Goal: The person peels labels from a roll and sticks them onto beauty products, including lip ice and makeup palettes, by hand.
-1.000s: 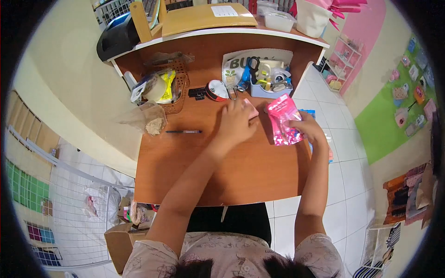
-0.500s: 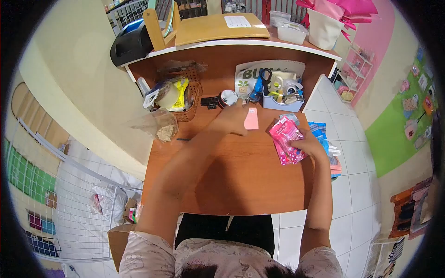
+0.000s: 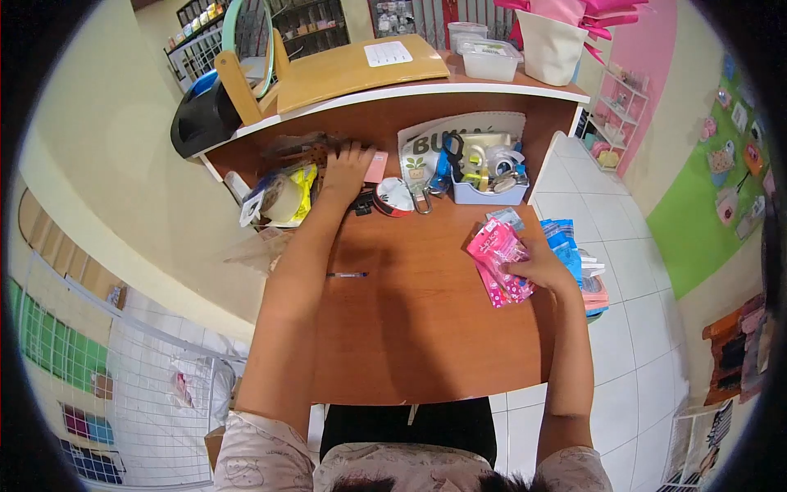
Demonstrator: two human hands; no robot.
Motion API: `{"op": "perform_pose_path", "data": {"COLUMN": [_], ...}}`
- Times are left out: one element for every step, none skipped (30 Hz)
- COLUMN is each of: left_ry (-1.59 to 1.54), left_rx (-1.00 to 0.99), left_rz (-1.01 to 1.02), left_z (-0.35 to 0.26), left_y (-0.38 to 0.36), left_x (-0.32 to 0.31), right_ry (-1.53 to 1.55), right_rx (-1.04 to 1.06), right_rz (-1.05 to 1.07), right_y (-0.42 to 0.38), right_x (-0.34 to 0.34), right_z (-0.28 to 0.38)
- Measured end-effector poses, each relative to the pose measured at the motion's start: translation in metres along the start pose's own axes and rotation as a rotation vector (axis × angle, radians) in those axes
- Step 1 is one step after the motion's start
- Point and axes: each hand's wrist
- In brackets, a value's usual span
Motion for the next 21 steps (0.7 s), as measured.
{"op": "perform_pose_path", "data": {"left_ry": [-0.006, -0.011, 0.042, 0.094, 0.148, 0.176, 0.204, 0.232, 0.173, 0.115, 0.057, 0.027, -0.002, -0.033, -0.015, 0.0, 0.016, 0.001, -0.014, -0.026, -0.067], "left_rx": [0.009, 0.02, 0.027, 0.033, 0.038, 0.035, 0.031, 0.028, 0.021, 0.013, 0.005, -0.009, -0.023, -0.034, -0.038, -0.041, -0.044, -0.073, -0.104, -0.135, -0.13], "left_rz": [-0.028, -0.055, -0.041, -0.028, -0.015, -0.015, -0.014, -0.012, 0.0, 0.012, 0.022, 0.004, -0.014, -0.029, 0.008, 0.047, 0.086, 0.13, 0.175, 0.22, 0.171], "left_z": [-0.003, -0.006, -0.007, -0.009, -0.01, -0.01, -0.01, -0.01, -0.01, -0.009, -0.008, -0.007, -0.005, -0.004, -0.003, 0.0, 0.001, 0.003, 0.006, 0.009, 0.008], "left_y": [-0.003, -0.006, -0.009, -0.01, -0.011, -0.011, -0.01, -0.011, -0.012, -0.013, -0.012, -0.009, -0.006, -0.005, -0.002, 0.003, 0.007, 0.009, 0.01, 0.01, 0.006], "left_x": [-0.004, -0.007, -0.013, -0.019, -0.024, -0.024, -0.024, -0.025, -0.018, -0.01, -0.004, -0.004, -0.005, -0.006, -0.005, -0.003, -0.002, -0.006, -0.01, -0.013, -0.012], "right_ry": [-0.014, -0.022, -0.023, -0.024, -0.018, -0.017, -0.016, -0.021, -0.022, -0.023, -0.019, -0.015, -0.011, -0.008, -0.014, -0.019, -0.03, -0.032, -0.035, -0.03, -0.022], "right_rx": [-0.018, -0.055, -0.072, -0.089, -0.085, -0.069, -0.052, -0.023, -0.012, 0.0, -0.008, -0.012, -0.016, -0.017, -0.015, -0.013, -0.007, -0.008, -0.008, -0.013, -0.012], "right_rz": [0.01, 0.027, 0.033, 0.04, 0.036, 0.035, 0.034, 0.036, 0.043, 0.05, 0.062, 0.062, 0.062, 0.057, 0.046, 0.036, 0.017, 0.02, 0.022, 0.044, 0.052], "right_y": [-0.002, -0.006, -0.008, -0.009, -0.009, -0.007, -0.005, -0.001, -0.001, -0.001, -0.003, -0.004, -0.004, -0.003, -0.002, -0.002, -0.001, -0.003, -0.006, -0.009, -0.01], "right_x": [0.002, 0.006, 0.008, 0.009, 0.009, 0.007, 0.005, 0.001, 0.002, 0.003, 0.004, 0.005, 0.007, 0.005, 0.004, 0.002, 0.001, 0.002, 0.005, 0.01, 0.011], "right_z": [0.006, 0.013, 0.015, 0.018, 0.017, 0.013, 0.008, -0.002, 0.0, 0.002, 0.004, 0.005, 0.007, 0.005, 0.002, 0.0, -0.002, 0.0, 0.008, 0.016, 0.018]}}
Point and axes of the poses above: each hand's wrist, its own y-axis towards the middle knuckle, its own x-axis out of the back of the hand, z = x × y, and after that the axes turned 14 degrees about -y, right-handed
